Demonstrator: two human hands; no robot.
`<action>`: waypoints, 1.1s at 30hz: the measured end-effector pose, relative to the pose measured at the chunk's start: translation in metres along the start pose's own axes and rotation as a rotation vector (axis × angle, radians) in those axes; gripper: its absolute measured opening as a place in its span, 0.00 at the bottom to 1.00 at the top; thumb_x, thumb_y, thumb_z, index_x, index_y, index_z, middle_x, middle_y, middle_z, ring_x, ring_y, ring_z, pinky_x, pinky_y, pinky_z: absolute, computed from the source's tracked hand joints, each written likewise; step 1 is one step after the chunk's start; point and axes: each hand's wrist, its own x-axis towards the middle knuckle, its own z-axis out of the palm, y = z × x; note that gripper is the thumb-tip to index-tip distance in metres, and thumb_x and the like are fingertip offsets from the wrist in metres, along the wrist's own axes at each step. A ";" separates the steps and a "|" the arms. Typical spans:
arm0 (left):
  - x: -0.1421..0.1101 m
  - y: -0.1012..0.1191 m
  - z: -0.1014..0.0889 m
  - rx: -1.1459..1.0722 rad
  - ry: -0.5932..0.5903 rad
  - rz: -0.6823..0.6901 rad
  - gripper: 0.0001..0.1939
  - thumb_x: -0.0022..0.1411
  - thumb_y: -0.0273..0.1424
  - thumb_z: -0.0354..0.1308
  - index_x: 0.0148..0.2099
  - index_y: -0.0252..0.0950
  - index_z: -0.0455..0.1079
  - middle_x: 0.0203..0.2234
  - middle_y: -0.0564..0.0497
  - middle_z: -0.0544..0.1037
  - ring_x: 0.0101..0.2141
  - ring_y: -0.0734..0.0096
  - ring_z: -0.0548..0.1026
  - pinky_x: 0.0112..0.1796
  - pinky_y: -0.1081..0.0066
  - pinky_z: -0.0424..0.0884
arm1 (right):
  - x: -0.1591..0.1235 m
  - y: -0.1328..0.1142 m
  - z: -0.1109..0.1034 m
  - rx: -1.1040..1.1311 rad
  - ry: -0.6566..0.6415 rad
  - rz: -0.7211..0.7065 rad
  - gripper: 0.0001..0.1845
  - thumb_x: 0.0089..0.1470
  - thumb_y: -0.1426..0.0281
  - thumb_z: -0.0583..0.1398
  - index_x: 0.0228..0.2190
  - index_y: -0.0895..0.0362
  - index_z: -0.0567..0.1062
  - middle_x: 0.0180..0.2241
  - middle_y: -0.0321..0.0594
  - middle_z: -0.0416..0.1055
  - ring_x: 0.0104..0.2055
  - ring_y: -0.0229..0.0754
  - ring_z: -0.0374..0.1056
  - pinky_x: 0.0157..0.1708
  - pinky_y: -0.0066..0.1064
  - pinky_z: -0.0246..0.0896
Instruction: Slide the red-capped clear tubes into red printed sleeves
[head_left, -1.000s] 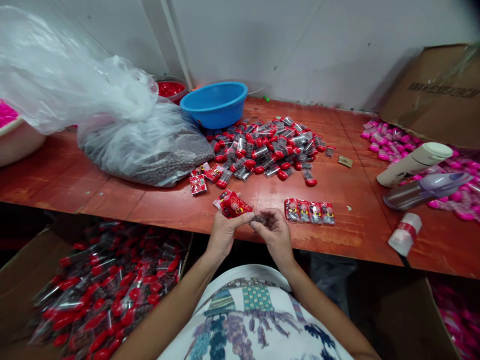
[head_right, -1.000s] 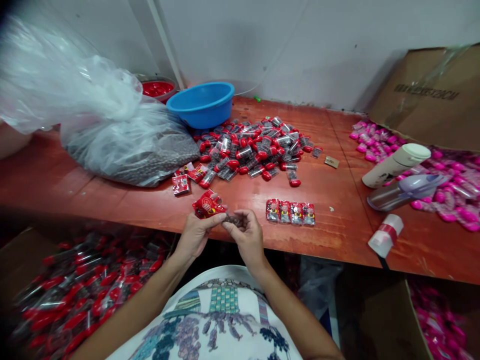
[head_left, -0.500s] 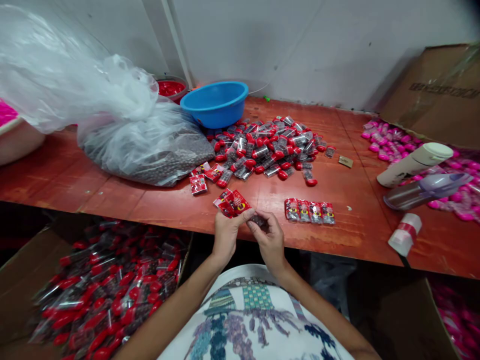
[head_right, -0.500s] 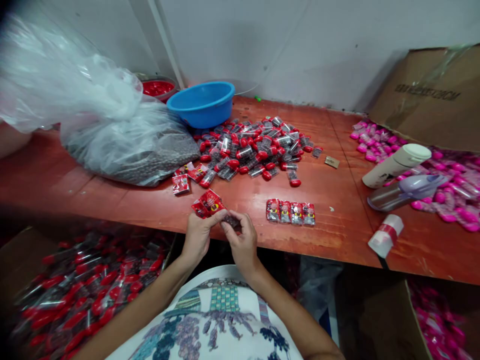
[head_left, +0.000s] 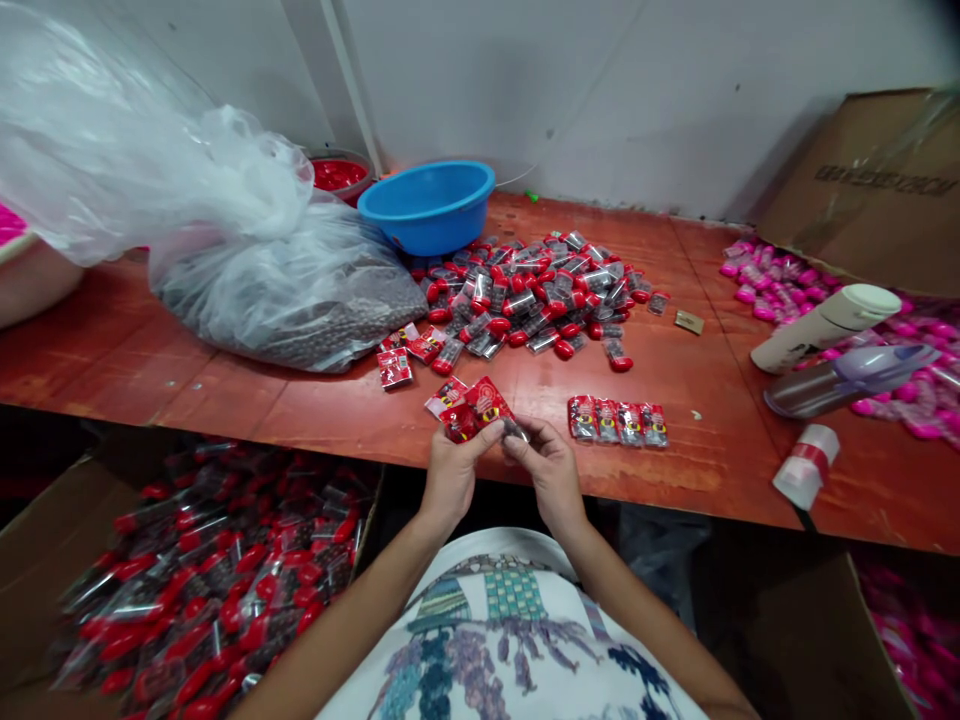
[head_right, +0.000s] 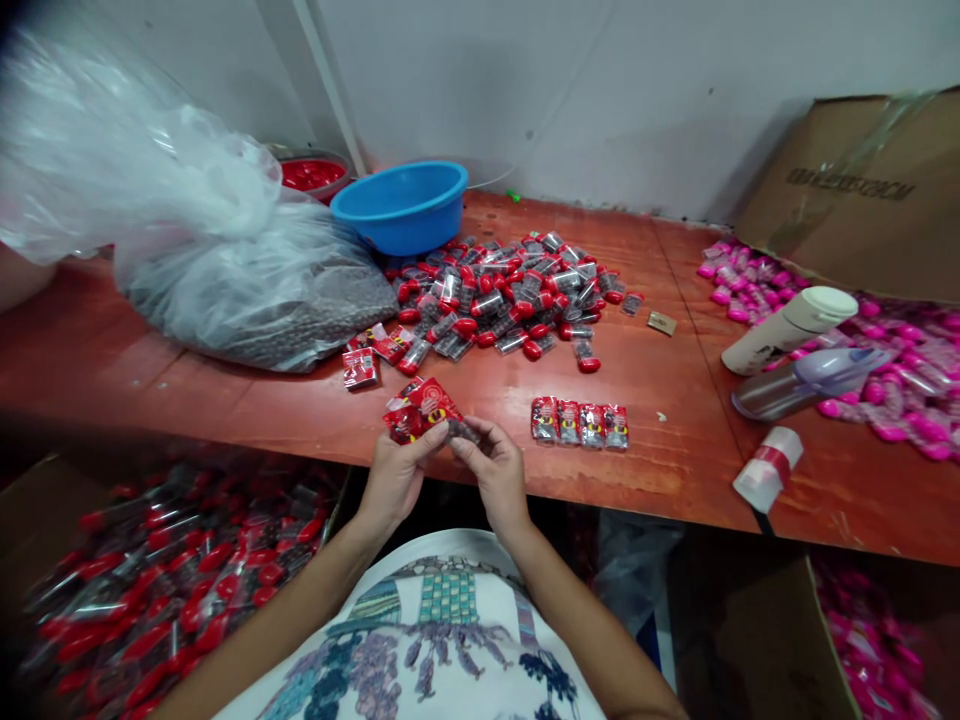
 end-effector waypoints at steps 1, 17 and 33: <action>0.001 0.001 -0.001 0.006 0.019 0.023 0.13 0.43 0.25 0.69 0.35 0.34 0.74 0.29 0.53 0.79 0.30 0.72 0.75 0.39 0.71 0.70 | 0.000 0.000 -0.001 -0.046 -0.028 -0.025 0.19 0.46 0.67 0.67 0.42 0.51 0.76 0.40 0.36 0.74 0.40 0.40 0.70 0.40 0.32 0.68; 0.003 -0.003 -0.001 -0.030 0.025 0.020 0.16 0.44 0.26 0.69 0.38 0.34 0.74 0.33 0.51 0.80 0.33 0.71 0.77 0.41 0.70 0.71 | 0.002 -0.006 0.000 0.130 -0.020 0.073 0.21 0.41 0.70 0.68 0.41 0.53 0.75 0.39 0.36 0.75 0.33 0.36 0.70 0.31 0.28 0.70; 0.015 0.016 -0.003 -0.013 0.025 -0.057 0.26 0.45 0.32 0.70 0.48 0.34 0.70 0.34 0.49 0.79 0.30 0.70 0.77 0.32 0.71 0.73 | 0.005 -0.004 -0.002 0.239 -0.068 0.153 0.28 0.41 0.72 0.69 0.46 0.50 0.72 0.33 0.32 0.71 0.32 0.34 0.69 0.29 0.24 0.70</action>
